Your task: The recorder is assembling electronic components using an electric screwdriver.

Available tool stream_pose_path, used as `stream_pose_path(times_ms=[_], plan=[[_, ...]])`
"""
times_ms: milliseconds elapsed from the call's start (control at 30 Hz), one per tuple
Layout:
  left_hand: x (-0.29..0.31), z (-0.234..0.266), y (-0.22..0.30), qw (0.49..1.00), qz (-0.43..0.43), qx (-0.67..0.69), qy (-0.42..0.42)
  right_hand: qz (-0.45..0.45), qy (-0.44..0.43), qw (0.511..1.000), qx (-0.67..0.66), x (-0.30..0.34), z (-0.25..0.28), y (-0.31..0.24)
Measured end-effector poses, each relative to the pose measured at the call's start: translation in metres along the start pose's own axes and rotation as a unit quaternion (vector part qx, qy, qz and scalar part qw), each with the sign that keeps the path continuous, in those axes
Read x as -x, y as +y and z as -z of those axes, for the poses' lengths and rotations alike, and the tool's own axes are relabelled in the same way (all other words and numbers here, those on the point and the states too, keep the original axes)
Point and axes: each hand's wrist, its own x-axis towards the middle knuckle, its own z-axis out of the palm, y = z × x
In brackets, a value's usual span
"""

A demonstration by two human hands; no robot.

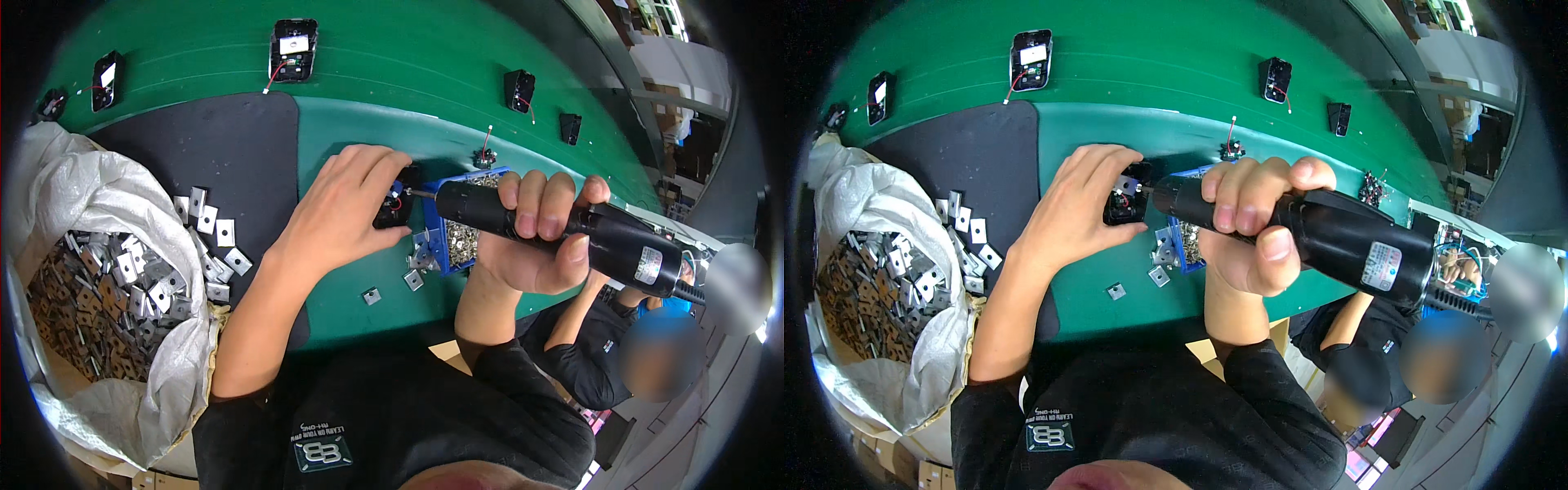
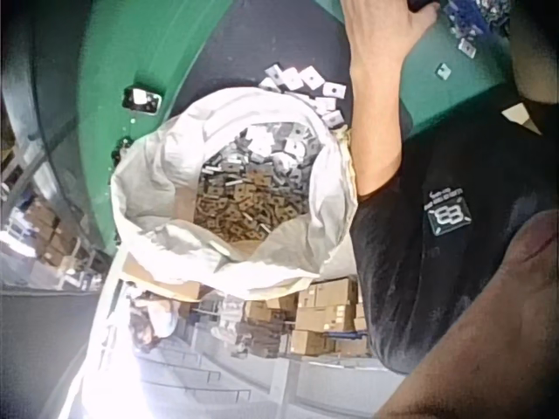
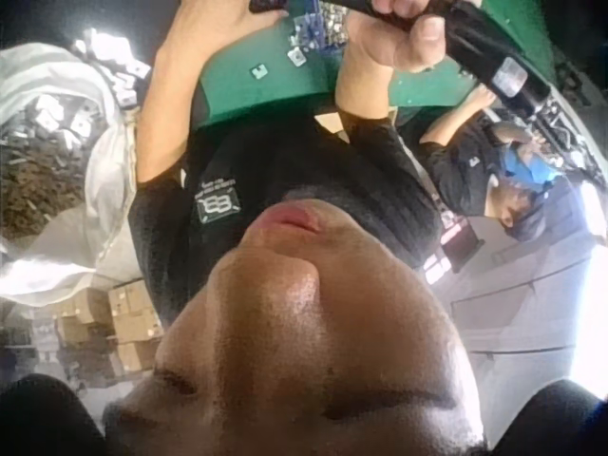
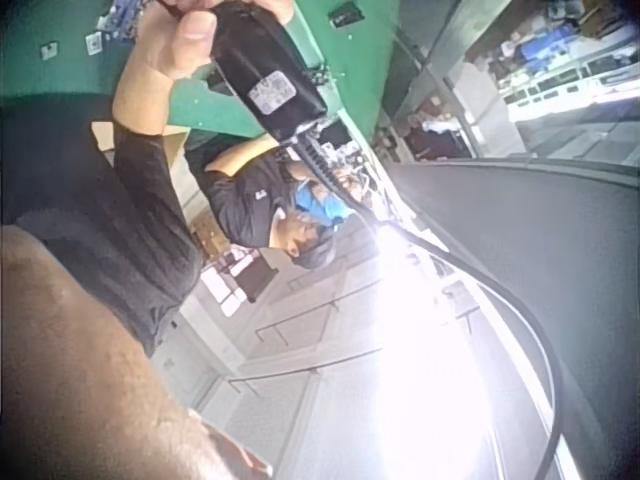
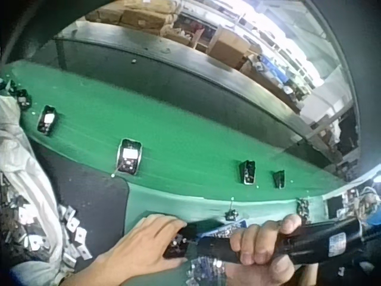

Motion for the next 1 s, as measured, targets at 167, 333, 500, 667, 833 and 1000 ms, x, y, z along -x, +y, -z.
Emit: stream_pose_path(times_ms=[167, 333, 500, 667, 833, 1000], plan=[[-0.001, 0.001, 0.001, 1.000, 0.011, 0.000, 0.006, 0.000, 0.024, 1.000, 0.018, 0.001, -0.003, 0.004], [-0.003, 0.000, 0.001, 1.000, 0.009, 0.008, 0.007, 0.001, 0.065, 0.998, 0.015, 0.005, -0.007, 0.009], [-0.003, 0.000, 0.001, 1.000, 0.008, 0.009, 0.011, 0.001, 0.090, 0.996, 0.012, 0.005, -0.009, 0.010], [-0.002, 0.001, -0.001, 1.000, -0.006, 0.006, 0.018, -0.017, 0.025, 0.999, 0.042, 0.004, -0.007, 0.015], [-0.002, -0.002, -0.001, 1.000, 0.003, 0.018, 0.025, -0.024, 0.064, 0.996, 0.053, 0.005, -0.018, 0.014], [-0.002, -0.002, -0.001, 0.999, 0.001, 0.029, 0.035, -0.023, -0.037, 0.996, 0.082, 0.001, -0.013, 0.015]])
